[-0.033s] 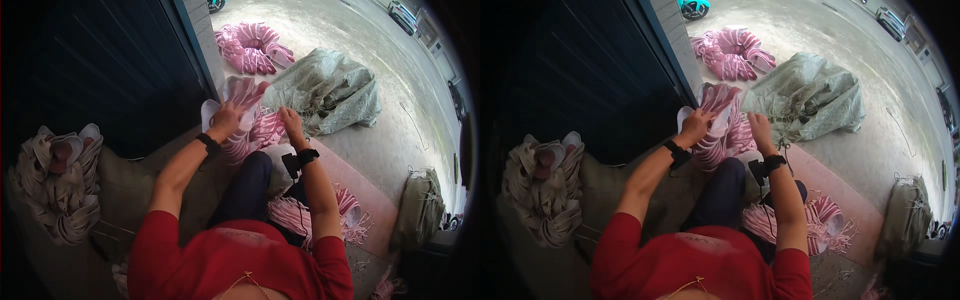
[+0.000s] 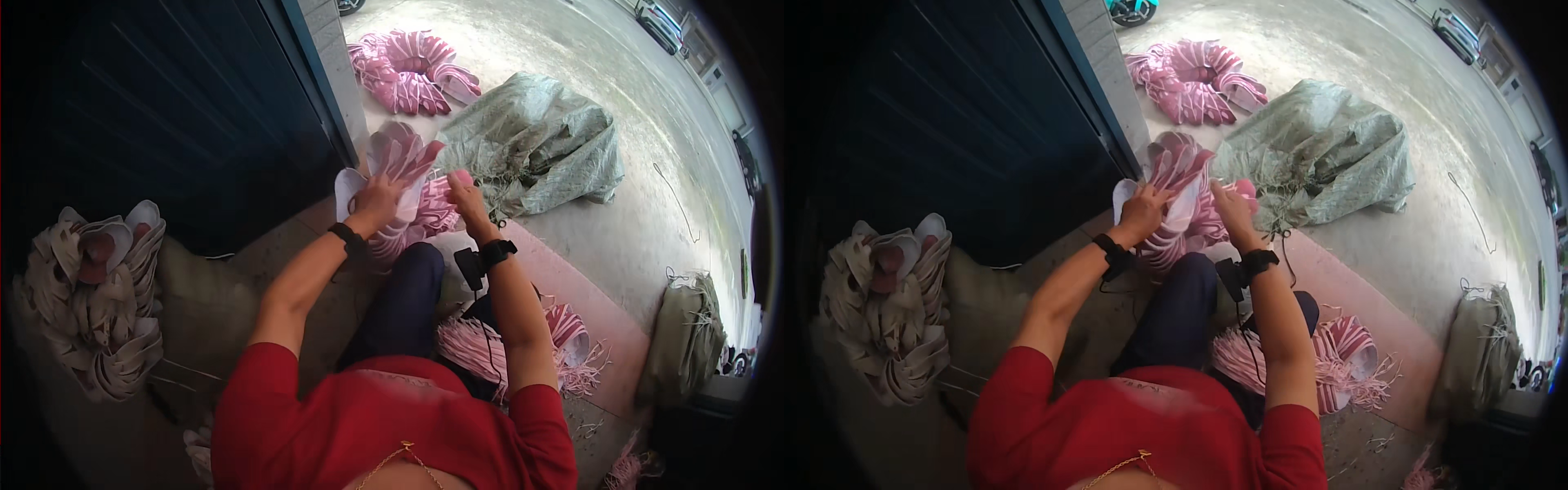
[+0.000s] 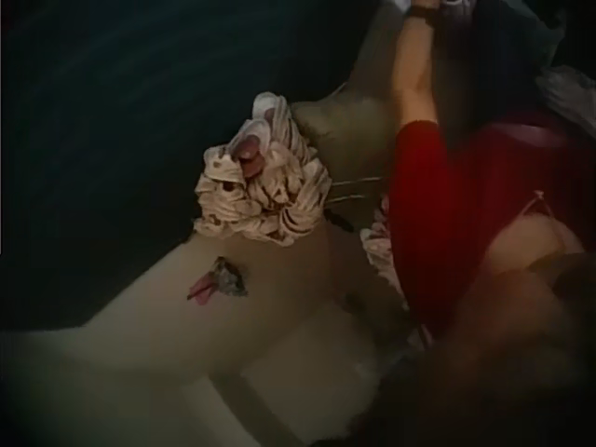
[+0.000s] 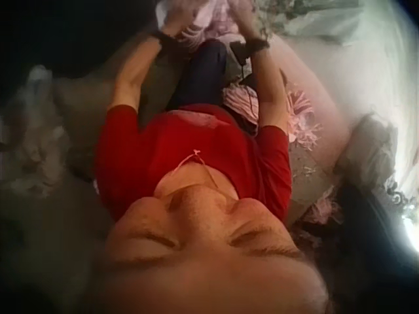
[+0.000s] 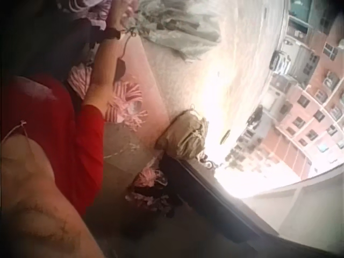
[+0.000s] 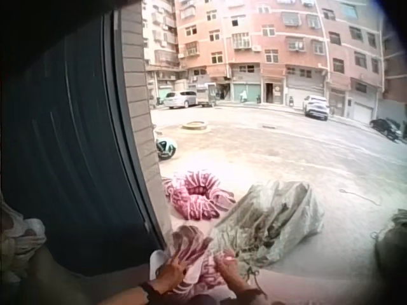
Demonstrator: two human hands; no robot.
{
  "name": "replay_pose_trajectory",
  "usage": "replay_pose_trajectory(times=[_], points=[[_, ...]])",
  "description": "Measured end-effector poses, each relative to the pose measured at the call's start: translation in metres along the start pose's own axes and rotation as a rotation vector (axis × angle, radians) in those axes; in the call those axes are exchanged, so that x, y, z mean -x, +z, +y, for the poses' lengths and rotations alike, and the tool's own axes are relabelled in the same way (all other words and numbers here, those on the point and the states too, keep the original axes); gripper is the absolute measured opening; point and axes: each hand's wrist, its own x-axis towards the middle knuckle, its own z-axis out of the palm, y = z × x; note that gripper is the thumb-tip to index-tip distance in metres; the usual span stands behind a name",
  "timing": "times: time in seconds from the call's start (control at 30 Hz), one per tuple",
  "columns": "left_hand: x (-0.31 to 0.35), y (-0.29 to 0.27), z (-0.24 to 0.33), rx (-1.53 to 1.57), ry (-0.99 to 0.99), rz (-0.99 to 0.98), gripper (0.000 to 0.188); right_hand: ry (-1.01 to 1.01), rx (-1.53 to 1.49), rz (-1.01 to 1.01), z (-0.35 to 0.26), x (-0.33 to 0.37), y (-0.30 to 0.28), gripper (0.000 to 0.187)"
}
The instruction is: The person sits on the ground and ties pink slipknots onto a stack of pink sandals. They pull the string through the loops of the sandals and tie them off, repeating the process for multiple units.
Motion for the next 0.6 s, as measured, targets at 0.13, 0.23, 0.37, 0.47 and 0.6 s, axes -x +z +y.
replay_pose_trajectory(times=[0.13,0.23,0.37,0.47,0.6], points=[[0.02,0.038,0.036,0.034,0.122,0.073,0.031,0.215,-0.184,0.008,0.017,-0.001,0.037,0.058],[0.019,0.031,0.031,0.068,0.099,0.045,0.028,0.111,-0.253,0.099,0.02,-0.006,0.047,0.06],[0.026,0.018,0.016,0.323,0.017,-0.111,0.032,0.087,-0.222,0.02,0.025,-0.015,0.055,0.053],[0.033,0.034,-0.013,0.233,-0.048,-0.021,0.041,0.108,-0.139,-0.028,0.013,-0.014,0.052,0.051],[0.042,0.063,-0.06,0.143,-0.421,-0.074,0.044,0.137,-0.25,-0.105,0.013,-0.008,0.051,0.05]])
